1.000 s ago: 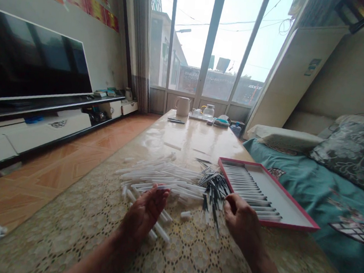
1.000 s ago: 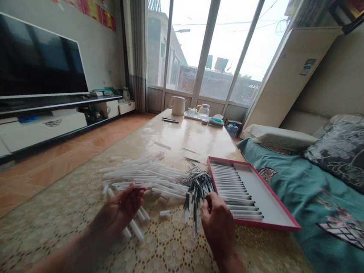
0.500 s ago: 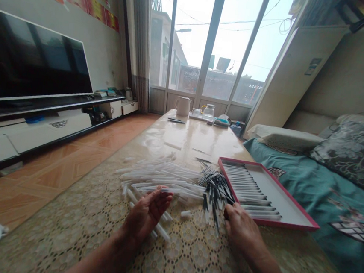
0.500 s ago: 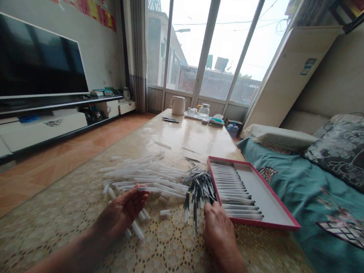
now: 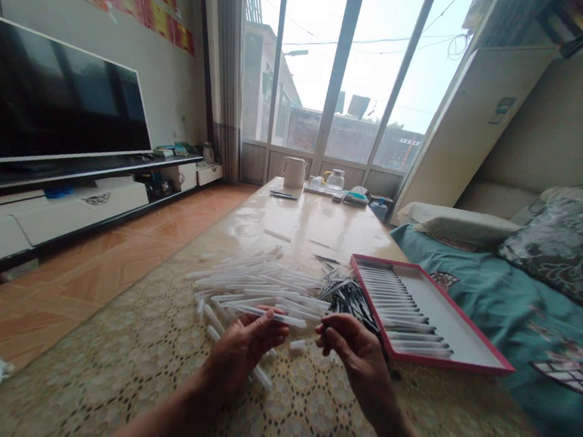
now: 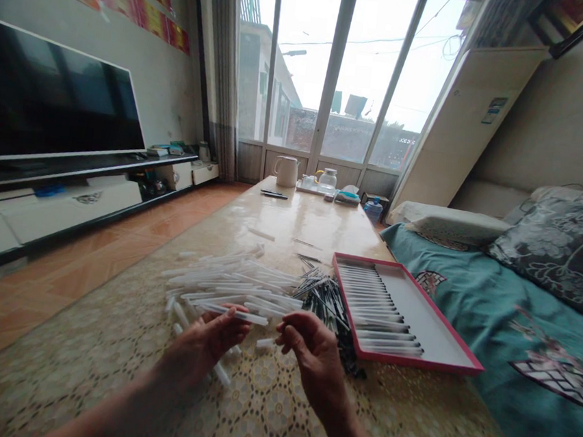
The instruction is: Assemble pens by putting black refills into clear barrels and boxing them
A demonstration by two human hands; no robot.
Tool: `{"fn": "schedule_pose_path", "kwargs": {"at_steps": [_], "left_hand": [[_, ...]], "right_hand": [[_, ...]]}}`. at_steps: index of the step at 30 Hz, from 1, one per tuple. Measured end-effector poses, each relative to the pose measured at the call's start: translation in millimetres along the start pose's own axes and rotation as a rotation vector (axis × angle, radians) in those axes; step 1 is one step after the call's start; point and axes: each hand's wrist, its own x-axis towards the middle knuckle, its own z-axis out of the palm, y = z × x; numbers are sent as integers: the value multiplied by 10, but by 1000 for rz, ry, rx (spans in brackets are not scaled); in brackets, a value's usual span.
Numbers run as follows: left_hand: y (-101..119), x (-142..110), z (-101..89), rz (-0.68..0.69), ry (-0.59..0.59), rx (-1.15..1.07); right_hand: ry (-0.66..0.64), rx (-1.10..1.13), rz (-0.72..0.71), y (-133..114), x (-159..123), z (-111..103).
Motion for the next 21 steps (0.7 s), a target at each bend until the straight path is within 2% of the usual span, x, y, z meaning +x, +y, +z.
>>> {"fn": "schedule_pose_path", "kwargs": {"at_steps": [6, 12, 16, 21], "left_hand": [[-4, 12, -12, -7, -7, 18], [-28, 19, -33, -5, -7, 21], [-21, 17, -16, -6, -3, 27], [7, -3, 21, -20, -22, 46]], "right_hand": [[-53, 180, 51, 13, -7, 59], [-25, 211, 84, 15, -21, 58], [15, 160, 78, 40, -10, 54], [96, -47, 9, 80, -20, 78]]}}
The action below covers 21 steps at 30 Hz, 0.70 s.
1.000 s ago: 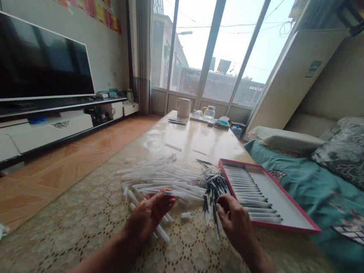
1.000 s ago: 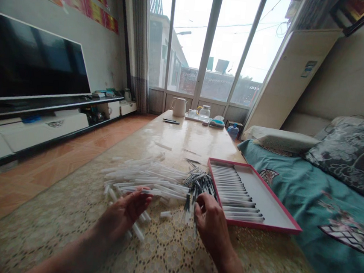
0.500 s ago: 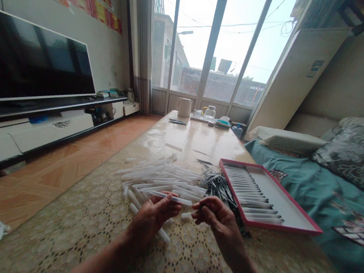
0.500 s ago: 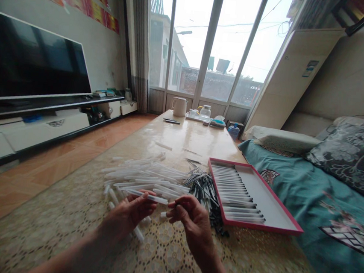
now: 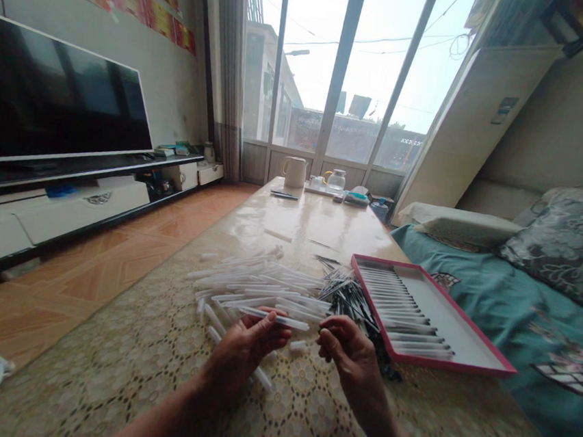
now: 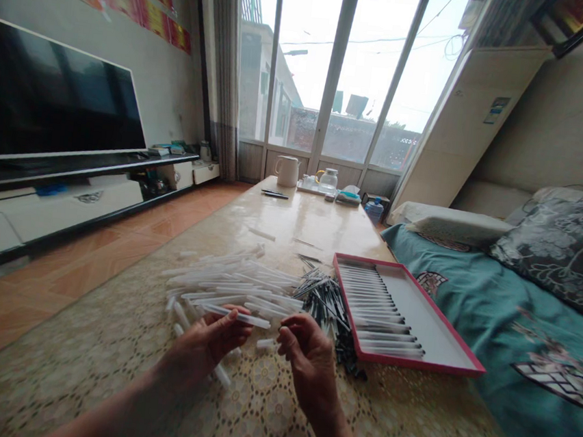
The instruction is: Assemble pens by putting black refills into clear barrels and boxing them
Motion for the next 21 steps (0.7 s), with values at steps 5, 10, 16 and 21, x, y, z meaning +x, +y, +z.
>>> {"fn": "schedule_pose_path", "kwargs": {"at_steps": [5, 10, 16, 21], "left_hand": [[-1, -14, -3, -12, -49, -1], [-16, -9, -16, -7, -53, 12], [-8, -16, -2, -3, -55, 35], [-26, 5, -12, -1, -80, 42]], "right_hand": [[-41, -29, 21, -46, -32, 58], [-40, -23, 25, -58, -37, 102], [-25, -23, 10, -16, -27, 96], [-29, -6, 17, -13, -21, 97]]}}
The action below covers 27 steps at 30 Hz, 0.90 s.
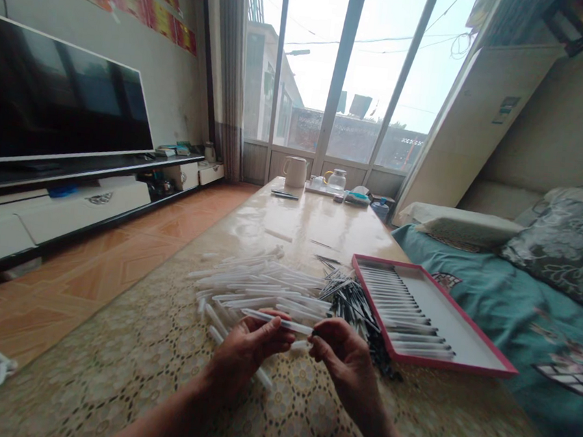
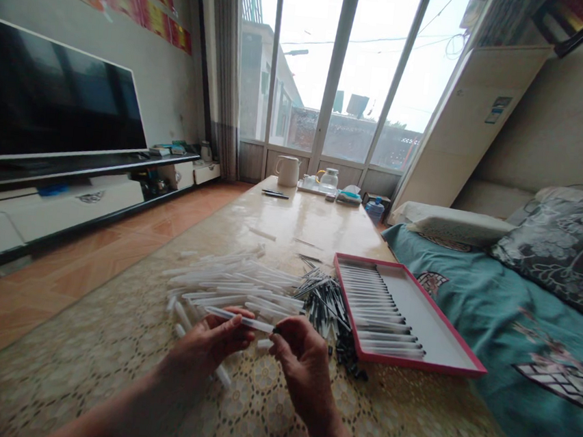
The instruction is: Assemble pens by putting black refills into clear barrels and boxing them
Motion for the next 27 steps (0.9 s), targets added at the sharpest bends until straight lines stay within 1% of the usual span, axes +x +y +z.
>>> {"fn": "schedule_pose_path", "kwargs": {"at_steps": [5, 10, 13, 19, 23, 27], "left_hand": [[5, -19, 21, -6, -17, 30], [12, -46, 41, -4, -34, 66], [13, -30, 34, -3, -29, 69], [6, -8, 3, 6, -32, 51], [8, -24, 10, -6, -57, 61], [14, -23, 20, -11, -23, 61]], "right_hand": [[-17, -37, 17, 41, -6, -19], [-41, -204, 5, 123, -38, -38], [-41, -280, -18, 116, -41, -45], [-100, -287, -38, 23, -36, -50], [-112, -290, -31, 66, -45, -50], [-137, -310, 7, 109, -44, -57]]}}
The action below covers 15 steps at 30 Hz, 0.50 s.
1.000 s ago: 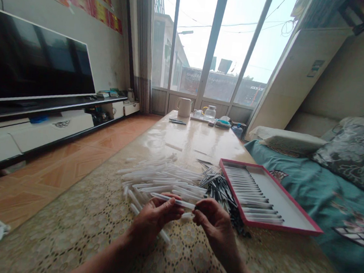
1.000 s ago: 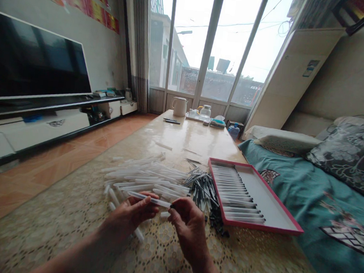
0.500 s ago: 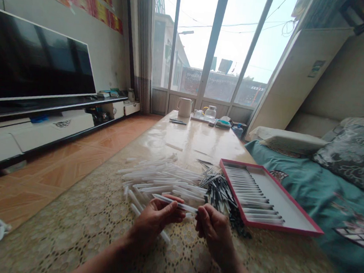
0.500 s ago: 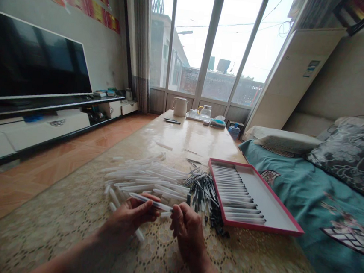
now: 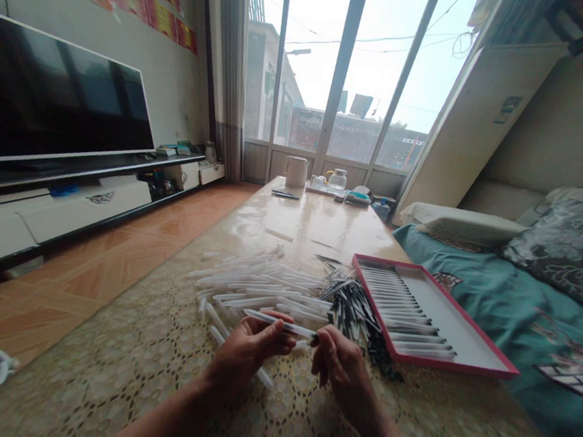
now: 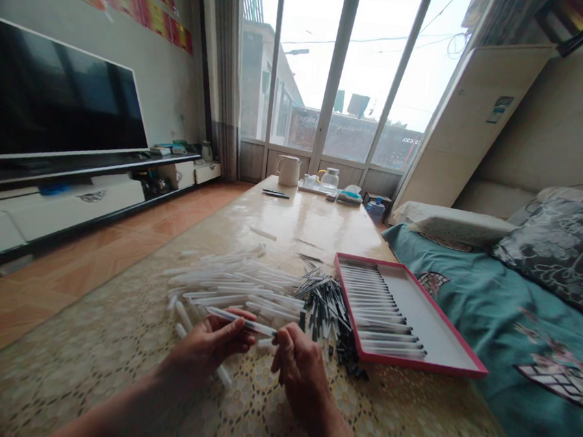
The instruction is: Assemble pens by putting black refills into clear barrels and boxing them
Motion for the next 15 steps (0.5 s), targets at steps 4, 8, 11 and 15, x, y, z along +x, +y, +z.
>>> {"fn": "schedule_pose_path", "kwargs": {"at_steps": [4, 8, 11, 15], "left_hand": [[-1, 10, -2, 0, 8, -2], [0, 1, 10, -2, 7, -1], [4, -4, 18, -4, 9, -11], [2, 3, 10, 8, 7, -24]], "right_hand": [[-1, -70, -28, -11, 1, 1], [-26, -76, -18, -13, -8, 9], [-26, -77, -10, -16, -12, 4], [-5, -91, -30, -21, -16, -4]]}}
